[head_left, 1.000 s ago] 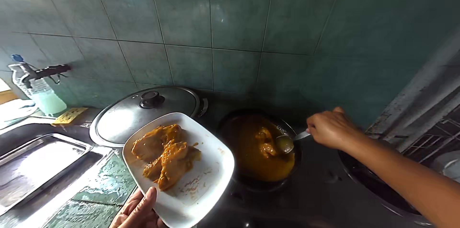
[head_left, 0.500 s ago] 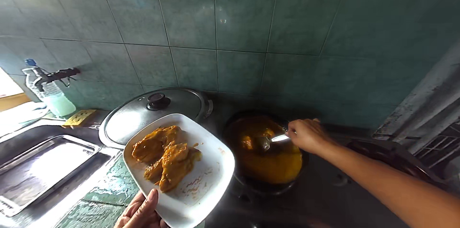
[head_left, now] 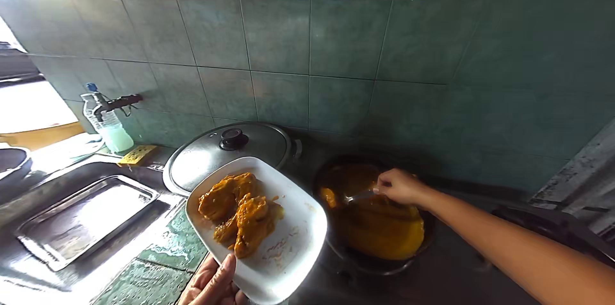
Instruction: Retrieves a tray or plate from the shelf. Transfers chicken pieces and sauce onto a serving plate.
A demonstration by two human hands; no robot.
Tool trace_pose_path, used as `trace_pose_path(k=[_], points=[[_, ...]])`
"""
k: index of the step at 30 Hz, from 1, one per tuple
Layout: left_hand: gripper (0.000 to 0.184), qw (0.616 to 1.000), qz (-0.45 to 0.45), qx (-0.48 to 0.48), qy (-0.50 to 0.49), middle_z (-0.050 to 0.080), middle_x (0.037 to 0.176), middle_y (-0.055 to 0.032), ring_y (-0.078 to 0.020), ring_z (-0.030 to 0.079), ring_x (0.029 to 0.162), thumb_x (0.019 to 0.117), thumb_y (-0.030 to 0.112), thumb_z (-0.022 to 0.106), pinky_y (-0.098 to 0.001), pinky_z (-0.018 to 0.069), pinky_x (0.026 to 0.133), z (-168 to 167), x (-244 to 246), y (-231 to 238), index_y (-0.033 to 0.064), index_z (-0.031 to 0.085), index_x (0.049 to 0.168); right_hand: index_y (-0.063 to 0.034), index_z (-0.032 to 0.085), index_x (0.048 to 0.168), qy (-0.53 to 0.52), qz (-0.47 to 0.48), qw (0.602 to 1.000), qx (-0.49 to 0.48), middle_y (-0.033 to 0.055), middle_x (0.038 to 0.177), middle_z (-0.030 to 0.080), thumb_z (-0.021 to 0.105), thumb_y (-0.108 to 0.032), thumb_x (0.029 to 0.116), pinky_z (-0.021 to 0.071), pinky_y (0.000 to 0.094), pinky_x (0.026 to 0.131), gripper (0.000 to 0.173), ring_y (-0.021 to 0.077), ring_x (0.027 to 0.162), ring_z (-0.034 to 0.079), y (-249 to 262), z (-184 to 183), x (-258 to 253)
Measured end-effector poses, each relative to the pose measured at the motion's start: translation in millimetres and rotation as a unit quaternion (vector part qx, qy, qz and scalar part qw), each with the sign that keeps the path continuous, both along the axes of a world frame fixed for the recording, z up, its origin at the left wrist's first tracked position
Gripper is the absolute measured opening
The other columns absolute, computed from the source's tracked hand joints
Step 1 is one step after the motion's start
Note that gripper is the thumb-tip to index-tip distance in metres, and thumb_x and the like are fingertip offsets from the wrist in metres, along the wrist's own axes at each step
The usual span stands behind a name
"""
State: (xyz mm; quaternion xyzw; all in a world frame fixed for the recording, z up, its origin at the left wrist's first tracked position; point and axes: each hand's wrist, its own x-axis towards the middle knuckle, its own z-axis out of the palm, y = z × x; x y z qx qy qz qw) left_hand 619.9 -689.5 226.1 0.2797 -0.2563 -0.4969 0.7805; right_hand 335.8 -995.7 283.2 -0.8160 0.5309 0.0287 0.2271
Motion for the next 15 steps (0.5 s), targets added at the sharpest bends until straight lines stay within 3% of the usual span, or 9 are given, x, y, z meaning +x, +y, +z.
trace_pose_path(k=[4,10,15], points=[[0.016,0.999,0.021,0.026,0.001,0.074,0.101,-0.0118,-0.0211,0.075,0.089,0.1093,0.008,0.038,-0.041,0.0631,0.084,0.0,-2.2,-1.6,0.0072,0.051,0.119,-0.0005,0.072,0.102,-0.031,0.002,0.998,0.052,0.0146,0.096,0.067,0.064,-0.029,0.1032,0.0483,0.0453,0.083,0.029,0.0231,0.089,0.061,2.1,-4.1,-7.7],[0.016,0.997,0.042,0.07,0.013,0.073,0.1,-0.0128,-0.0227,0.075,0.088,0.1096,0.008,0.037,-0.0435,0.0632,0.085,-1.4,-5.2,-9.2,0.0054,0.049,0.121,-0.0019,0.07,0.095,-0.105,-0.035,0.992,0.061,0.0085,0.086,0.064,0.067,-0.025,0.1015,0.0476,0.0362,0.074,0.024,0.0148,0.078,0.057,8.2,-2.4,-22.5],[0.018,0.993,0.058,0.098,0.027,0.073,0.098,-0.0134,-0.0229,0.075,0.085,0.1097,0.007,0.037,-0.0422,0.064,0.081,0.5,-11.5,-18.4,0.0036,0.048,0.124,-0.0002,0.071,0.095,-0.115,-0.033,0.992,0.028,0.0114,0.086,0.065,0.066,-0.025,0.1023,0.0485,0.0412,0.076,0.026,0.019,0.08,0.059,12.1,20.2,-30.7]])
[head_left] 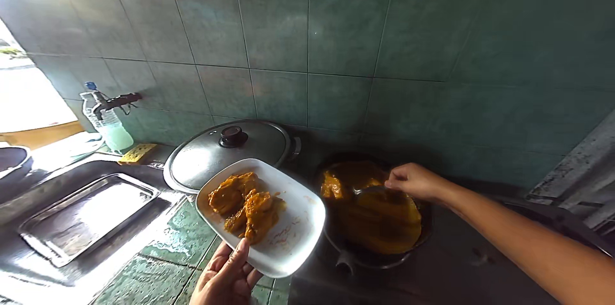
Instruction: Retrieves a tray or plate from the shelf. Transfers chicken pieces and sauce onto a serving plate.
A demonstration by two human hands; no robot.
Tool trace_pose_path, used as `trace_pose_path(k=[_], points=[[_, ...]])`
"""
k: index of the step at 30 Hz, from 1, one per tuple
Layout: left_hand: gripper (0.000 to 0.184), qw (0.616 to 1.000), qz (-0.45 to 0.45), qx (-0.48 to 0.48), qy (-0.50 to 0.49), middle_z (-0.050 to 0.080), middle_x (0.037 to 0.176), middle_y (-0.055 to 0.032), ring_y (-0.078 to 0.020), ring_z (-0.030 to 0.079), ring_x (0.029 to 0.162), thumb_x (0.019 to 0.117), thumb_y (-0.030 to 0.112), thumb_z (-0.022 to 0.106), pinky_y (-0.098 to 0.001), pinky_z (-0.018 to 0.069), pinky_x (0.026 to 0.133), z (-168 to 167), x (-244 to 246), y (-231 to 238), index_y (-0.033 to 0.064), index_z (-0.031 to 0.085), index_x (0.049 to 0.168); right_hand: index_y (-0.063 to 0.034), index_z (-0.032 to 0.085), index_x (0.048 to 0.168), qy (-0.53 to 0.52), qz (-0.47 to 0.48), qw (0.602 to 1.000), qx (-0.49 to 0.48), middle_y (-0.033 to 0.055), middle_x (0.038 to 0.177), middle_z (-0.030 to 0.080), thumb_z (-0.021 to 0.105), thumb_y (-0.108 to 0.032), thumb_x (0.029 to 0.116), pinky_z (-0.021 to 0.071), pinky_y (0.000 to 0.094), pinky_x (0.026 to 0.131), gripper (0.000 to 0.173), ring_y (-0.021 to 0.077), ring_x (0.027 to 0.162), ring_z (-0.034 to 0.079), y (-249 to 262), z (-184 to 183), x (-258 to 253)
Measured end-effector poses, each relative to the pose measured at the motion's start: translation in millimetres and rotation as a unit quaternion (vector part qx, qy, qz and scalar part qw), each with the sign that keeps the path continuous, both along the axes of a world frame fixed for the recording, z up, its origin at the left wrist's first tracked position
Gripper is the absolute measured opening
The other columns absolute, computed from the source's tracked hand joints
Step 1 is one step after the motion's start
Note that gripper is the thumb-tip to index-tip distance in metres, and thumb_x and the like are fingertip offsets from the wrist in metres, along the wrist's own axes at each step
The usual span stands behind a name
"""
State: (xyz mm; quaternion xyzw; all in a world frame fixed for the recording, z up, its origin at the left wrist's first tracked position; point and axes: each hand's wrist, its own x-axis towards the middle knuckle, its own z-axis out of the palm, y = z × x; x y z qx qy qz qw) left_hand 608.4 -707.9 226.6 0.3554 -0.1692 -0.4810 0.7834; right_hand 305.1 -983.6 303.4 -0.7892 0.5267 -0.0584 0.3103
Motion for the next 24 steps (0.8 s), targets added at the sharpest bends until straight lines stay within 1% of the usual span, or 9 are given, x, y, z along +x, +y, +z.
trace_pose_path(k=[4,7,10,13,16,18,19,22,24], points=[[0.021,1.0,-0.009,0.003,0.012,0.073,0.1,-0.0154,-0.0241,0.075,0.086,0.1102,0.009,0.037,-0.0419,0.0642,0.079,3.1,-5.2,-7.1,0.0026,0.047,0.127,-0.0025,0.071,0.087,-0.037,0.005,0.999,-0.04,0.0078,0.08,0.065,0.067,-0.021,0.1018,0.0505,0.0376,0.072,0.024,0.0165,0.075,0.06,2.1,36.5,-5.6],[0.022,0.999,-0.023,0.004,0.023,0.073,0.101,-0.0167,-0.0234,0.076,0.084,0.1105,0.01,0.037,-0.038,0.0647,0.074,7.3,-11.5,-14.3,0.0023,0.049,0.128,-0.0025,0.07,0.084,-0.046,0.032,0.996,-0.075,0.0069,0.076,0.064,0.067,-0.02,0.1015,0.0481,0.0349,0.066,0.025,0.0148,0.069,0.058,11.3,70.2,-1.4],[0.024,0.999,-0.038,0.013,0.029,0.073,0.1,-0.0177,-0.0237,0.076,0.084,0.1104,0.01,0.038,-0.0375,0.0647,0.074,14.3,-21.3,-21.8,0.0015,0.049,0.129,-0.0044,0.072,0.086,-0.013,0.095,0.993,-0.063,0.0036,0.077,0.067,0.067,-0.02,0.1015,0.0471,0.032,0.068,0.023,0.0105,0.07,0.059,17.4,100.3,6.7],[0.023,0.998,-0.046,0.028,0.036,0.073,0.098,-0.0175,-0.0244,0.076,0.082,0.1101,0.01,0.039,-0.0381,0.0652,0.073,23.2,-33.5,-27.9,0.001,0.05,0.128,-0.005,0.073,0.086,0.031,0.157,0.985,-0.065,0.0017,0.075,0.066,0.065,-0.021,0.1026,0.0466,0.0293,0.065,0.024,0.0084,0.068,0.058,30.0,117.2,21.0],[0.023,0.997,-0.055,0.026,0.05,0.073,0.097,-0.0181,-0.0246,0.076,0.08,0.1098,0.01,0.039,-0.0383,0.0649,0.072,26.3,-41.4,-31.6,0.0007,0.049,0.129,-0.0092,0.073,0.083,0.089,0.212,0.968,-0.103,-0.0007,0.074,0.067,0.064,-0.025,0.1027,0.0481,0.0363,0.069,0.027,0.0104,0.069,0.06,42.2,123.7,33.8],[0.023,0.996,-0.06,0.023,0.059,0.073,0.096,-0.0176,-0.0244,0.076,0.079,0.1099,0.01,0.039,-0.0381,0.0649,0.071,27.6,-44.7,-31.9,0.0012,0.049,0.128,-0.0116,0.073,0.084,0.135,0.225,0.957,-0.121,-0.0017,0.075,0.066,0.063,-0.029,0.1034,0.0456,0.044,0.079,0.027,0.0124,0.075,0.06,56.1,129.2,42.9],[0.023,0.996,-0.063,0.021,0.063,0.073,0.095,-0.0177,-0.0244,0.076,0.079,0.1101,0.01,0.038,-0.038,0.0649,0.071,27.7,-45.4,-31.2,0.0015,0.049,0.128,-0.0134,0.073,0.084,0.149,0.23,0.951,-0.141,-0.0029,0.074,0.065,0.063,-0.03,0.1032,0.0435,0.0459,0.082,0.027,0.0122,0.075,0.059,63.4,130.6,45.8],[0.022,0.995,-0.078,0.004,0.062,0.073,0.096,-0.017,-0.024,0.076,0.08,0.1107,0.012,0.037,-0.0382,0.065,0.072,23.7,-44.0,-28.6,0.003,0.048,0.128,-0.0188,0.073,0.08,0.152,0.24,0.92,-0.269,-0.0075,0.065,0.062,0.067,-0.03,0.1005,0.0428,0.0438,0.081,0.024,0.0081,0.066,0.057,85.0,129.9,48.4],[0.022,0.995,-0.081,-0.004,0.055,0.073,0.096,-0.0167,-0.0237,0.076,0.08,0.1109,0.012,0.036,-0.0381,0.065,0.073,21.4,-42.9,-26.5,0.0031,0.048,0.128,-0.0212,0.074,0.083,0.157,0.269,0.877,-0.367,-0.0089,0.068,0.062,0.068,-0.031,0.0992,0.0428,0.0426,0.084,0.02,0.0069,0.069,0.059,101.0,134.3,46.0]])
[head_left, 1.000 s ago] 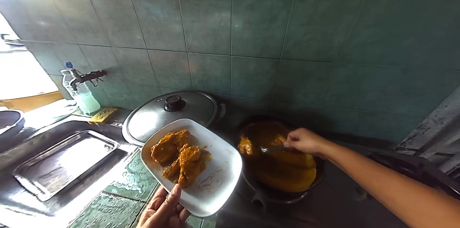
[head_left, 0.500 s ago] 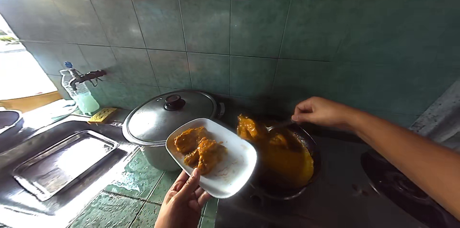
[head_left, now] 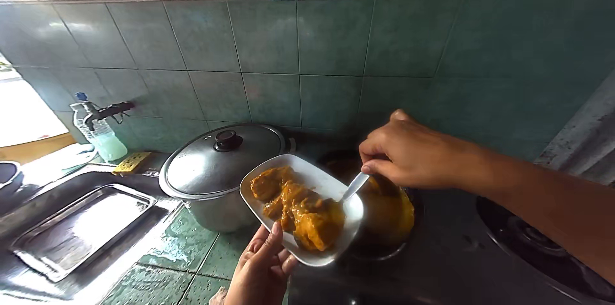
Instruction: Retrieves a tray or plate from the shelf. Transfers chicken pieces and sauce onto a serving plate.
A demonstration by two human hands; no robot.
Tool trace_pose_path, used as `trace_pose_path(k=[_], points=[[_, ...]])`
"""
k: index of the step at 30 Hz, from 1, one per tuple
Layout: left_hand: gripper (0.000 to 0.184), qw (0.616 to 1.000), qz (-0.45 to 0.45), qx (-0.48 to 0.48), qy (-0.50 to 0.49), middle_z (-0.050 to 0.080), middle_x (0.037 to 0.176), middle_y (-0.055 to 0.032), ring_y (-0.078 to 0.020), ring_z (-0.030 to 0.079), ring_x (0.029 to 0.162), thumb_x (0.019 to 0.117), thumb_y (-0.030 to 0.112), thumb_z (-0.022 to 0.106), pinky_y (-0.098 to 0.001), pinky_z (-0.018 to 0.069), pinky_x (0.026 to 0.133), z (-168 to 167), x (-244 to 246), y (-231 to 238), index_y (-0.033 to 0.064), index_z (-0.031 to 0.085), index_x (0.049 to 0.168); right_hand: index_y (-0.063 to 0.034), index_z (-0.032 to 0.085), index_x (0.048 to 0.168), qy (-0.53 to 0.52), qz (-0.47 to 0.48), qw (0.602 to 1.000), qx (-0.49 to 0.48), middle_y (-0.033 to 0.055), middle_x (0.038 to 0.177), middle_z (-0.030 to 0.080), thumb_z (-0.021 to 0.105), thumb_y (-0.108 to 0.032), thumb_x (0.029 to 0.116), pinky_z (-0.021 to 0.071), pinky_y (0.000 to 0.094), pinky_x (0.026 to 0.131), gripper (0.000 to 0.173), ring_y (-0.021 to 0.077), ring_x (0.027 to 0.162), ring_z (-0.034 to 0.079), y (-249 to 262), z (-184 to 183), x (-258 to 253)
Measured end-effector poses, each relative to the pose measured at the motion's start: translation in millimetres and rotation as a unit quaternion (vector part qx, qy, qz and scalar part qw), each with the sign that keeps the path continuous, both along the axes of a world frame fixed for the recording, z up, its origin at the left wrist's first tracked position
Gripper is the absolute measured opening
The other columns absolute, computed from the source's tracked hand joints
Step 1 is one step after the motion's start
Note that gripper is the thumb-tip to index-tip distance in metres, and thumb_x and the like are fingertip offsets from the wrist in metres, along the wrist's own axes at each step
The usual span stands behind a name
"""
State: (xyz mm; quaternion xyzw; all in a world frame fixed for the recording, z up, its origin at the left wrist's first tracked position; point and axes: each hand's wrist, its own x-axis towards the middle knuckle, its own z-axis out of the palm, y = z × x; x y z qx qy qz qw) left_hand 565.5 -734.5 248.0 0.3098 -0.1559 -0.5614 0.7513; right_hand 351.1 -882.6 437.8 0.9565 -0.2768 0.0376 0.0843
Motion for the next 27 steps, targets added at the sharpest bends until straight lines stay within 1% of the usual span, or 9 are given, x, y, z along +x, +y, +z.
trace_pose_path(k=[2,4,7,9,14,17,19,23,27], points=[[0.022,1.0,0.0,-0.005,0.0,0.073,0.096,-0.017,-0.024,0.076,0.08,0.111,0.012,0.036,-0.0384,0.0652,0.072,-1.0,0.7,1.5,0.0026,0.048,0.127,-0.022,0.071,0.078,-0.013,0.055,0.99,-0.126,-0.008,0.066,0.058,0.069,-0.032,0.0958,0.0423,0.042,0.084,0.02,0.0087,0.067,0.058,15.8,3.4,-4.2],[0.023,1.0,0.001,-0.009,0.006,0.074,0.096,-0.0173,-0.0242,0.076,0.081,0.1107,0.011,0.036,-0.0389,0.0654,0.073,-1.0,-0.1,2.2,0.0021,0.049,0.127,-0.0176,0.067,0.071,-0.027,0.076,0.971,-0.225,-0.003,0.061,0.055,0.071,-0.028,0.0933,0.0433,0.0447,0.081,0.025,0.015,0.062,0.057,34.2,8.7,-7.2],[0.023,1.0,0.001,-0.012,0.013,0.074,0.097,-0.018,-0.025,0.076,0.081,0.1107,0.011,0.035,-0.0396,0.0656,0.072,0.5,-3.3,2.8,0.0024,0.048,0.128,-0.0134,0.066,0.066,-0.053,0.071,0.953,-0.29,-0.0003,0.057,0.052,0.069,-0.018,0.0895,0.0414,0.0453,0.075,0.024,0.0181,0.056,0.052,55.0,11.7,-9.9],[0.023,1.0,-0.01,-0.018,0.016,0.074,0.098,-0.0186,-0.0252,0.077,0.081,0.1113,0.013,0.034,-0.0391,0.0656,0.072,0.7,-3.6,3.5,0.0027,0.048,0.127,-0.0134,0.066,0.066,-0.064,0.074,0.95,-0.298,-0.001,0.056,0.05,0.067,-0.018,0.0886,0.0405,0.044,0.073,0.023,0.0169,0.054,0.049,59.6,7.7,-11.8],[0.024,0.999,-0.024,-0.022,0.018,0.074,0.098,-0.0171,-0.024,0.077,0.082,0.1114,0.014,0.033,-0.038,0.0654,0.074,-1.9,0.0,6.4,0.0045,0.048,0.127,-0.0135,0.066,0.068,-0.076,0.03,0.956,-0.282,0.0007,0.058,0.052,0.067,-0.022,0.0926,0.0432,0.0463,0.073,0.026,0.0191,0.055,0.052,52.0,10.5,-27.8],[0.021,0.999,-0.017,-0.029,0.008,0.074,0.098,-0.0155,-0.0228,0.076,0.083,0.1111,0.013,0.033,-0.0374,0.0652,0.075,-5.8,4.1,9.5,0.0055,0.048,0.125,-0.0173,0.071,0.075,-0.102,-0.034,0.97,-0.218,-0.0003,0.062,0.06,0.07,-0.025,0.0945,0.0448,0.0512,0.076,0.021,0.0195,0.061,0.061,25.5,14.6,-48.7],[0.02,0.999,-0.007,-0.032,0.001,0.074,0.099,-0.0149,-0.0222,0.076,0.084,0.1108,0.012,0.034,-0.0375,0.0649,0.076,-8.7,7.5,11.4,0.0057,0.048,0.124,-0.0178,0.075,0.08,-0.11,-0.112,0.977,-0.145,0.0011,0.068,0.067,0.073,-0.022,0.0948,0.0459,0.055,0.079,0.015,0.0211,0.068,0.065,1.0,8.2,-62.7],[0.021,0.999,0.014,-0.022,-0.02,0.074,0.095,-0.0113,-0.0195,0.076,0.082,0.1112,0.014,0.033,-0.0371,0.0647,0.076,-10.1,13.8,15.2,0.008,0.048,0.124,-0.0152,0.079,0.094,-0.036,-0.301,0.952,-0.033,0.0101,0.082,0.074,0.07,-0.018,0.0962,0.0445,0.0631,0.092,0.01,0.0325,0.084,0.069,-52.0,-39.0,-83.0],[0.019,0.999,0.023,-0.032,-0.02,0.074,0.097,-0.012,-0.02,0.076,0.082,0.1111,0.013,0.034,-0.0361,0.0647,0.075,-10.6,20.1,17.1,0.0078,0.048,0.123,-0.0121,0.078,0.1,0.013,-0.356,0.934,-0.028,0.0129,0.09,0.075,0.068,-0.016,0.0964,0.043,0.0618,0.098,0.011,0.035,0.091,0.07,-85.6,-87.7,-95.9]])
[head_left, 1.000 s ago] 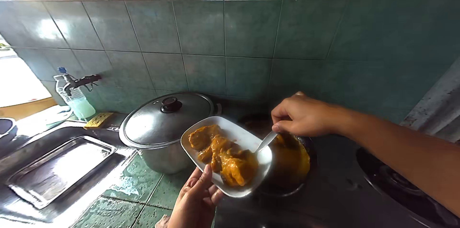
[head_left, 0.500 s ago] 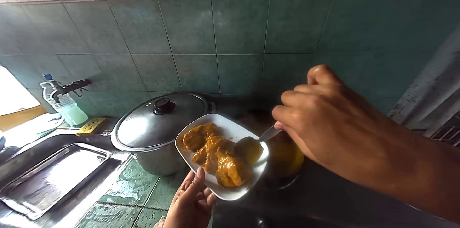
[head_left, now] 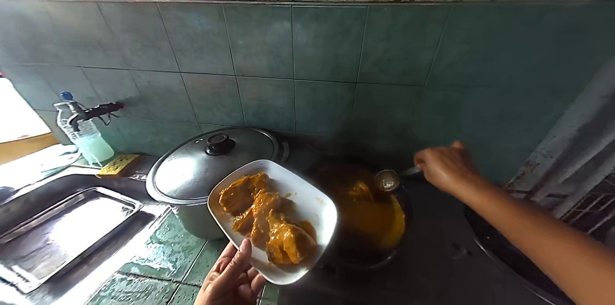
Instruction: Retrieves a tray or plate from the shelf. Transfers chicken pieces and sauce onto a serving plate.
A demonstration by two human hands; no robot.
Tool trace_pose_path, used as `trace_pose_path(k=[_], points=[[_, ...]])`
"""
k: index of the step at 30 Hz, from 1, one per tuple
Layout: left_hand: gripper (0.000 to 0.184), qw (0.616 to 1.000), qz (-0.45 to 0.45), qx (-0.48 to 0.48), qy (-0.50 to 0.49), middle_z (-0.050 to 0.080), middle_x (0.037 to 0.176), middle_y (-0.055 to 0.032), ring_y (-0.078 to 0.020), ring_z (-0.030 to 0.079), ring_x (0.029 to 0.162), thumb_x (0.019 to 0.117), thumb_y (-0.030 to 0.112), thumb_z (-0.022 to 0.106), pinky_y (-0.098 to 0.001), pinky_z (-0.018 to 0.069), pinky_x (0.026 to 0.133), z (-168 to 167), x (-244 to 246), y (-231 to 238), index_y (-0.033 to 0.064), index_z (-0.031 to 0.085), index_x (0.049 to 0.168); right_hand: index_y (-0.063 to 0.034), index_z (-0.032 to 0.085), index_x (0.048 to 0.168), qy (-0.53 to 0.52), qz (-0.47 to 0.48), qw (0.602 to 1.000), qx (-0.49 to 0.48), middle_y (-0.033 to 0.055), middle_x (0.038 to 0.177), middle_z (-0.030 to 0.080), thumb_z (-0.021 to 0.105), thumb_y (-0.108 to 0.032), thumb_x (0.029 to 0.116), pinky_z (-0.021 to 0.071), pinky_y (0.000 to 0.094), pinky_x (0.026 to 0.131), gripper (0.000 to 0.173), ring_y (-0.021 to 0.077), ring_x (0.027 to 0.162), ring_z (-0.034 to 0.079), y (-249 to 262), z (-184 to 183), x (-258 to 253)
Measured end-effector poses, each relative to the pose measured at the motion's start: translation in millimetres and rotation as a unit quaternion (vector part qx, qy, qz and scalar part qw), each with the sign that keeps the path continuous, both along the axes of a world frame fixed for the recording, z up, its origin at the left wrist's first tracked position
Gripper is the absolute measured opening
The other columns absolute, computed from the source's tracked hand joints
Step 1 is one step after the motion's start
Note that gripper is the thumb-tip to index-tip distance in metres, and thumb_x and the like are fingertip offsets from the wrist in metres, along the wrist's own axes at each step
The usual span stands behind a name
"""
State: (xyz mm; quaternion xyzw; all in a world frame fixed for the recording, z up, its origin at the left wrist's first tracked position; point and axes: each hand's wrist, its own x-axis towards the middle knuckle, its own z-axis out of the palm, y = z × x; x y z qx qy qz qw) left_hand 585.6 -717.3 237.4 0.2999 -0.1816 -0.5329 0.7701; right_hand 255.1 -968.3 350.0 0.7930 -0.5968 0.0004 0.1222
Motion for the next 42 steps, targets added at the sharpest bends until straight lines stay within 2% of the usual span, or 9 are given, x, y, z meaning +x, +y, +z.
trace_pose_path(k=[4,10,18,22,27,29,33,38,42], points=[[0.021,1.0,0.003,0.007,-0.003,0.073,0.103,-0.0131,-0.0219,0.076,0.087,0.1114,0.013,0.034,-0.0393,0.0643,0.08,-0.5,3.6,-0.5,0.0067,0.046,0.127,-0.0152,0.079,0.102,-0.015,0.017,1.0,-0.002,0.0112,0.094,0.075,0.065,-0.018,0.0988,0.0411,0.06,0.099,0.015,0.0325,0.094,0.069,-18.7,-29.3,5.9],[0.019,1.0,0.012,0.004,-0.001,0.074,0.099,-0.0139,-0.0224,0.076,0.083,0.111,0.012,0.035,-0.04,0.065,0.077,0.3,7.8,5.6,0.0061,0.048,0.123,-0.0193,0.08,0.103,-0.09,-0.016,0.983,0.161,0.0069,0.104,0.076,0.067,-0.027,0.0993,0.0398,0.0618,0.101,0.015,0.0281,0.106,0.066,-48.3,-34.1,6.4],[0.019,0.999,0.042,0.015,-0.008,0.074,0.097,-0.012,-0.0211,0.076,0.083,0.111,0.014,0.035,-0.04,0.0647,0.079,-1.4,15.9,14.0,0.0075,0.05,0.12,-0.0226,0.08,0.098,-0.143,0.075,0.972,0.169,-0.0008,0.094,0.076,0.069,-0.029,0.0995,0.0417,0.0594,0.099,0.013,0.0194,0.096,0.068,-28.3,-16.7,18.4],[0.019,0.999,0.048,0.017,-0.013,0.074,0.095,-0.0111,-0.0202,0.076,0.084,0.1112,0.015,0.034,-0.0393,0.0645,0.08,-0.1,16.2,19.0,0.0078,0.05,0.119,-0.0233,0.08,0.096,-0.131,0.125,0.977,0.116,-0.0019,0.089,0.075,0.068,-0.026,0.0995,0.0399,0.058,0.1,0.013,0.0183,0.092,0.068,-12.8,-16.3,33.4],[0.02,0.998,0.051,0.022,-0.02,0.074,0.098,-0.0113,-0.0208,0.076,0.087,0.1114,0.015,0.034,-0.0405,0.0642,0.082,-1.4,18.4,24.3,0.008,0.05,0.12,-0.0193,0.08,0.09,-0.076,0.265,0.957,-0.094,0.0031,0.076,0.07,0.075,-0.016,0.092,0.0445,0.056,0.092,0.007,0.0226,0.077,0.067,1.0,-26.1,48.9],[0.02,0.998,0.05,0.022,-0.021,0.074,0.098,-0.0115,-0.0211,0.076,0.086,0.1115,0.015,0.033,-0.0407,0.0642,0.082,-2.3,20.2,25.9,0.0081,0.05,0.12,-0.0176,0.08,0.088,-0.049,0.281,0.951,-0.119,0.0039,0.073,0.068,0.075,-0.015,0.0919,0.0446,0.054,0.092,0.007,0.0229,0.074,0.066,7.0,-28.7,55.7],[0.02,0.999,0.046,0.02,-0.019,0.074,0.098,-0.0121,-0.0212,0.076,0.086,0.1115,0.015,0.033,-0.0401,0.0642,0.082,-3.2,23.2,29.0,0.0072,0.049,0.121,-0.0169,0.079,0.092,-0.016,0.21,0.977,-0.022,0.0043,0.08,0.071,0.07,-0.02,0.0968,0.0409,0.053,0.097,0.011,0.023,0.083,0.067,20.5,-27.2,61.7],[0.019,0.998,0.05,0.019,-0.014,0.074,0.097,-0.0121,-0.0209,0.076,0.085,0.111,0.013,0.034,-0.0396,0.0642,0.081,-4.7,23.7,29.2,0.0074,0.051,0.12,-0.0193,0.08,0.099,-0.074,0.133,0.983,0.103,0.0029,0.089,0.075,0.066,-0.023,0.1,0.0386,0.0563,0.101,0.015,0.0218,0.091,0.068,18.3,-34.5,47.4],[0.019,0.998,0.047,0.021,-0.02,0.074,0.097,-0.0124,-0.0215,0.076,0.085,0.1111,0.013,0.035,-0.0391,0.0642,0.08,-5.4,24.2,28.7,0.007,0.051,0.12,-0.0206,0.08,0.103,-0.127,0.168,0.972,0.105,0.0019,0.091,0.074,0.066,-0.032,0.1004,0.0372,0.0558,0.102,0.018,0.0193,0.091,0.066,26.8,-53.0,36.4]])
